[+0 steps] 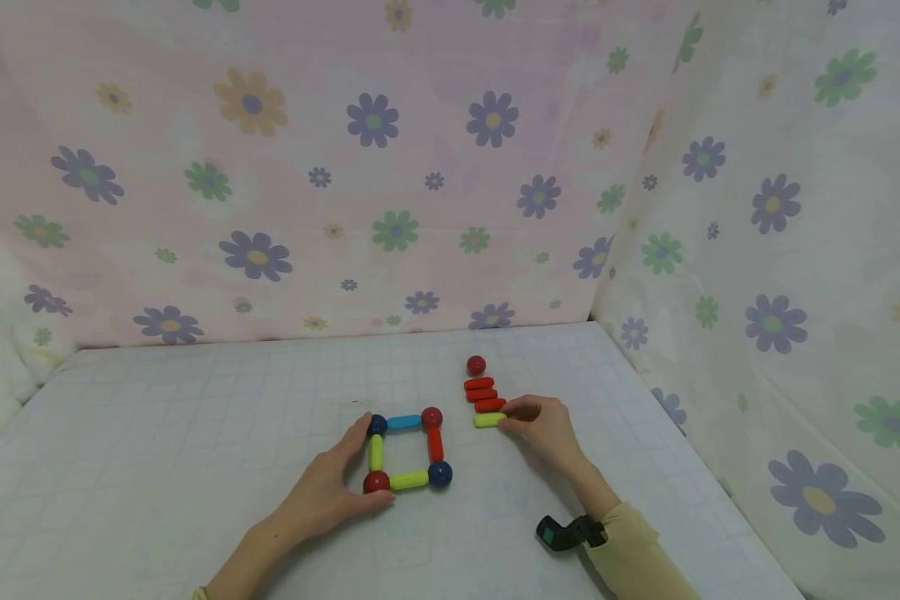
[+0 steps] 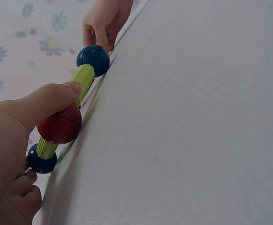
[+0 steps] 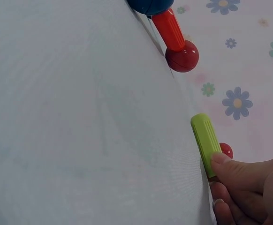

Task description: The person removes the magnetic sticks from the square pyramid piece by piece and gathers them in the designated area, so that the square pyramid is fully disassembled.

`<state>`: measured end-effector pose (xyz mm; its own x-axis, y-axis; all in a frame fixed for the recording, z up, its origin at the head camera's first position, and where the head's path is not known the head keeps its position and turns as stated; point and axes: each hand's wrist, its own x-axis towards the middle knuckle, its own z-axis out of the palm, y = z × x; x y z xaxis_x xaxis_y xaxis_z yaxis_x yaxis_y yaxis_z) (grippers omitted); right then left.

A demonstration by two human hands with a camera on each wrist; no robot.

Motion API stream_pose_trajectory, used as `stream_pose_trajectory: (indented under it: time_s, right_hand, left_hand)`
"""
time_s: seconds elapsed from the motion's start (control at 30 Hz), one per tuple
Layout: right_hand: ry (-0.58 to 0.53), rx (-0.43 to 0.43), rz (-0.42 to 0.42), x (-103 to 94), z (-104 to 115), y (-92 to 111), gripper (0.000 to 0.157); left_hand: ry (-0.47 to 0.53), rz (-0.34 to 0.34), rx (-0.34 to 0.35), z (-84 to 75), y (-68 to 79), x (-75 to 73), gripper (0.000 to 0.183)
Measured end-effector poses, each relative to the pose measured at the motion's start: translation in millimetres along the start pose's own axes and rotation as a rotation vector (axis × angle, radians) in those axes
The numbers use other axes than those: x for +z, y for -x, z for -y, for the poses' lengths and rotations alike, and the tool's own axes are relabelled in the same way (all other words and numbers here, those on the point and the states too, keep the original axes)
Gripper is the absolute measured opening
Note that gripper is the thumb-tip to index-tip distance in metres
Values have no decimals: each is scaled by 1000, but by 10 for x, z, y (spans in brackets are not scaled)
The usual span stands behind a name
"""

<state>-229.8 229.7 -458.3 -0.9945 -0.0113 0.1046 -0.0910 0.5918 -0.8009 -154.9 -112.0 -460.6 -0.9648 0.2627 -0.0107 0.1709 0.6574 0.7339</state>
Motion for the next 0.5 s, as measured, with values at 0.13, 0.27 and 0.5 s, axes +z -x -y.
stream_pose_trajectory:
  time_s: [0.13,0.27,0.5]
  right_hand:
    - [-7,14,4,-3,7,0,20]
    - [-17,25,11,-14,19,-1,20]
    - [22,-32,18,-74,76,7,20]
  left_hand:
    - [2,2,-3,-8,-2,-3,112]
    - [4,4,-6,-12,-4,-5,112]
    - [11,7,-8,-14,-2,-8,113]
